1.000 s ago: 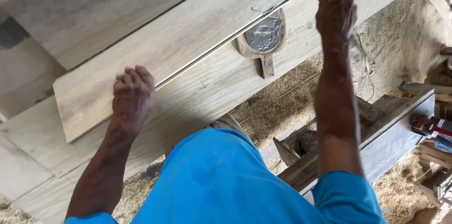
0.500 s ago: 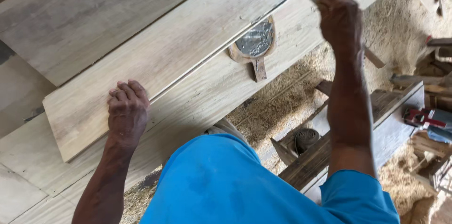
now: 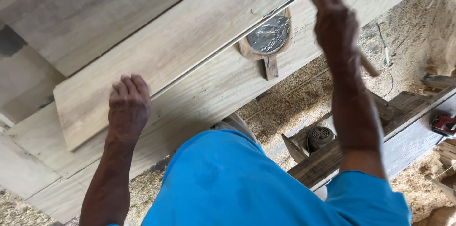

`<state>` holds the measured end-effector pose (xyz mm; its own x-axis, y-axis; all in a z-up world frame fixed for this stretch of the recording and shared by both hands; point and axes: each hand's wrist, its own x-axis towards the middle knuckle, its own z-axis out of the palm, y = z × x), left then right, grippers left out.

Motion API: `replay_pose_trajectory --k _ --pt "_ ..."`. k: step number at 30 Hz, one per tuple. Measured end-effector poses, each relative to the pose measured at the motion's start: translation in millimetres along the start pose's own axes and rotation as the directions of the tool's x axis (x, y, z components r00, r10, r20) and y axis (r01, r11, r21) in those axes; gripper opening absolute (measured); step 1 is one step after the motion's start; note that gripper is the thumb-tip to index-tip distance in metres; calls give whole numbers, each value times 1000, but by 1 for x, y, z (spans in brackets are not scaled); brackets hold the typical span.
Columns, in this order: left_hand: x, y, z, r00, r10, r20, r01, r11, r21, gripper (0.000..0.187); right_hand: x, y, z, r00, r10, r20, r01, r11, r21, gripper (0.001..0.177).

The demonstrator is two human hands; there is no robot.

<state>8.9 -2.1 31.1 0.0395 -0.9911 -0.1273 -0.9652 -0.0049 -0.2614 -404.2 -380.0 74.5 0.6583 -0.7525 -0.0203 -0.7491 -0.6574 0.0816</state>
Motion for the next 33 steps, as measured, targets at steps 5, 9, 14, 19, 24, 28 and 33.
replay_pose_trajectory --k 5,9,14,19,24,28,33 --pt "9 -13 -6 999 4 -40 -6 999 -49 45 -39 -120 -37 966 53 -252 11 969 247 21" --pt "14 -28 -21 995 -4 97 18 989 -144 53 -52 -142 -27 849 126 -512 77 932 355 20" --pt "24 -37 -29 980 11 197 21 986 -162 65 -45 -74 -34 983 94 -160 -12 892 451 20" --pt "21 -31 -24 987 24 159 -4 993 -121 67 10 -5 -52 976 -218 -1 206 920 332 23" --pt "18 -30 -25 986 11 167 13 989 -144 68 59 28 -52 932 -342 122 304 919 250 14" --pt "19 -31 -25 988 14 155 11 987 -159 69 72 47 -54 956 -250 154 226 961 161 13" --pt "14 -31 -22 989 9 146 11 991 -135 66 76 94 -59 966 -107 234 50 971 235 16"
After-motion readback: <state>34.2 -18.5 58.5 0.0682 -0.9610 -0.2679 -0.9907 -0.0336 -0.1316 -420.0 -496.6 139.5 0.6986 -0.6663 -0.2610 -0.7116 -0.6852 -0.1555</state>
